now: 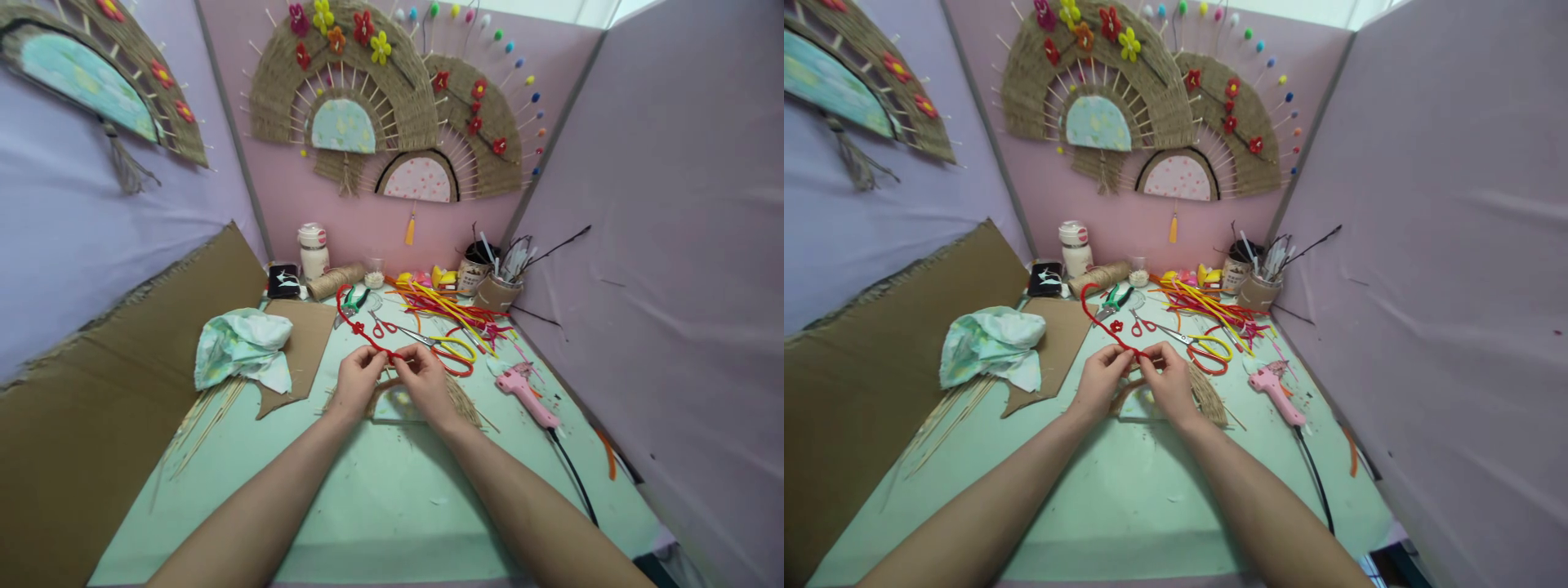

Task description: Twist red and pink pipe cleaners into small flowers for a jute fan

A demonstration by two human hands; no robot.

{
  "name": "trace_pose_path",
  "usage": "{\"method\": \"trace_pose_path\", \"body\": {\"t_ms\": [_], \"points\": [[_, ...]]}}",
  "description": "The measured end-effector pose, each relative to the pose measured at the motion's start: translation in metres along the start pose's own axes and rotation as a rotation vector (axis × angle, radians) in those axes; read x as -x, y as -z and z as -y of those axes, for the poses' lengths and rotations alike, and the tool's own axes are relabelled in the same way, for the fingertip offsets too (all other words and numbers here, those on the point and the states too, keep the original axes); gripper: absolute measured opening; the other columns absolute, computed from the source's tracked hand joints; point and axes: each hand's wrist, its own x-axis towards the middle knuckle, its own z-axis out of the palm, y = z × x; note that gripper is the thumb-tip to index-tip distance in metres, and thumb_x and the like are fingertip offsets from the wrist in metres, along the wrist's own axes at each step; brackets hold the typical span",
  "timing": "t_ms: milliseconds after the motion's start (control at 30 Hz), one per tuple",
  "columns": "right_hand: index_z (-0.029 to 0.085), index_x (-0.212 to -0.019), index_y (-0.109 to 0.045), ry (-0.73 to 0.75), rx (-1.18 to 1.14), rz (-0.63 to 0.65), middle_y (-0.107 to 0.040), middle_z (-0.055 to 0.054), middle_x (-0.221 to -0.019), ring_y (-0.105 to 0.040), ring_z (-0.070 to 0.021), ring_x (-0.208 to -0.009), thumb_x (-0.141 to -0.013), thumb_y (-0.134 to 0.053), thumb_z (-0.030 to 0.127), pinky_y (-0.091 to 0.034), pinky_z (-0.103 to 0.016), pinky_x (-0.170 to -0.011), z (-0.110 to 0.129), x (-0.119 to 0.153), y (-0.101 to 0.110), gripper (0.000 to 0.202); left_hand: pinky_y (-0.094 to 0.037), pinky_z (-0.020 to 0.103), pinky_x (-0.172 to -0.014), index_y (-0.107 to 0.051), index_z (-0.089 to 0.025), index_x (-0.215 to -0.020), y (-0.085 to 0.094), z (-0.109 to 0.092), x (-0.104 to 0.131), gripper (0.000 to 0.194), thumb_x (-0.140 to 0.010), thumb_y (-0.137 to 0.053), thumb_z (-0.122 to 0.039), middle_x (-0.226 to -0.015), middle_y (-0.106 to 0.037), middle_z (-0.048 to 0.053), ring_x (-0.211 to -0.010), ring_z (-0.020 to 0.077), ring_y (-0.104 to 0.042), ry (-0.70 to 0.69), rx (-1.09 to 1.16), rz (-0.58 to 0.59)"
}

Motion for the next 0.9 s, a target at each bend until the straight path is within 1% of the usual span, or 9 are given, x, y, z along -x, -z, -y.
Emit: {"method": "trace_pose_path", "body": {"t_ms": [100, 200, 333, 467, 633, 733, 800, 867, 900], "points": [[0.019, -0.079, -0.056, -0.008, -0.028, 0.002, -0.061, 0.000, -0.075, -0.058, -0.0147, -0.070, -0.079, -0.058, 0.031, -0.047, -0.028, -0.067, -0.001, 0.000, 0.000, 0.012, -0.035, 0.014, -0.046, -0.054, -0.014, -0.060, -0.001, 0.001, -0.001, 0.018, -0.067, -0.068, -0.025, -0.052, -0.047, -0.005, -0.049, 0.0049, -0.040, 0.091, 0.150, 0.018], [0.019, -0.078, -0.056, -0.037, -0.093, -0.003, -0.060, 0.000, -0.073, -0.056, -0.0141, -0.069, -0.077, -0.060, 0.031, -0.045, -0.027, -0.065, 0.000, -0.002, 0.000, 0.013, -0.034, 0.011, -0.044, -0.055, -0.012, -0.062, 0.000, 0.002, -0.005, 0.014, -0.066, -0.067, -0.016, -0.057, -0.051, -0.003, -0.050, 0.0036, -0.042, 0.202, 0.371, 0.065], [0.019, -0.075, -0.056, -0.131, -0.211, 0.012, -0.059, 0.001, -0.071, -0.054, -0.0132, -0.066, -0.073, -0.065, 0.031, -0.043, -0.025, -0.062, 0.001, -0.004, 0.000, 0.015, -0.033, 0.008, -0.041, -0.056, -0.010, -0.064, 0.005, 0.000, -0.012, 0.012, -0.075, -0.054, -0.005, -0.058, -0.051, 0.000, -0.050, 0.0029, -0.045, 0.519, 0.610, 0.128], [0.020, -0.073, -0.055, -0.240, -0.364, 0.114, -0.057, 0.003, -0.064, -0.051, -0.0118, -0.059, -0.069, -0.067, 0.030, -0.042, -0.025, -0.057, 0.001, -0.007, 0.000, 0.016, -0.034, 0.010, -0.038, -0.057, -0.007, -0.068, 0.014, -0.007, -0.017, 0.016, -0.079, -0.047, -0.003, -0.059, -0.051, 0.003, -0.049, 0.0047, -0.046, 0.680, 0.621, 0.201], [0.019, -0.069, -0.055, -0.362, -0.513, 0.229, -0.056, 0.004, -0.059, -0.049, -0.0098, -0.054, -0.063, -0.072, 0.026, -0.039, -0.024, -0.056, 0.003, -0.009, 0.003, 0.019, -0.035, 0.012, -0.038, -0.058, -0.005, -0.073, 0.028, -0.013, -0.023, 0.010, -0.077, -0.050, -0.001, -0.060, -0.051, 0.004, -0.050, 0.0066, -0.048, 0.814, 0.567, 0.308], [0.018, -0.068, -0.056, -0.414, -0.563, 0.281, -0.058, 0.003, -0.061, -0.048, -0.0089, -0.054, -0.060, -0.074, 0.025, -0.039, -0.024, -0.056, 0.005, -0.011, 0.005, 0.021, -0.034, 0.011, -0.038, -0.059, -0.006, -0.074, 0.030, -0.009, -0.024, 0.006, -0.075, -0.054, -0.002, -0.059, -0.050, 0.002, -0.048, 0.0054, -0.047, 0.792, 0.470, 0.323], [0.018, -0.068, -0.055, -0.418, -0.568, 0.249, -0.058, 0.004, -0.060, -0.048, -0.0085, -0.053, -0.060, -0.074, 0.025, -0.039, -0.023, -0.055, 0.006, -0.012, 0.005, 0.021, -0.034, 0.011, -0.039, -0.060, -0.007, -0.075, 0.026, -0.005, -0.023, 0.005, -0.074, -0.058, -0.003, -0.059, -0.052, 0.001, -0.048, 0.0042, -0.047, 0.653, 0.411, 0.257], [0.018, -0.068, -0.055, -0.412, -0.555, 0.176, -0.058, 0.004, -0.059, -0.047, -0.0087, -0.052, -0.061, -0.073, 0.027, -0.041, -0.024, -0.054, 0.005, -0.013, 0.006, 0.022, -0.036, 0.011, -0.041, -0.061, -0.010, -0.076, 0.020, -0.002, -0.019, 0.005, -0.072, -0.062, -0.006, -0.062, -0.056, 0.001, -0.050, 0.0042, -0.049, 0.452, 0.349, 0.164], [0.018, -0.069, -0.054, -0.409, -0.540, 0.134, -0.057, 0.004, -0.059, -0.047, -0.0089, -0.052, -0.061, -0.072, 0.029, -0.041, -0.024, -0.054, 0.005, -0.014, 0.006, 0.022, -0.038, 0.012, -0.044, -0.061, -0.011, -0.076, 0.017, -0.001, -0.017, 0.006, -0.071, -0.064, -0.009, -0.064, -0.058, 0.001, -0.053, 0.0049, -0.051, 0.393, 0.319, 0.140]]}}
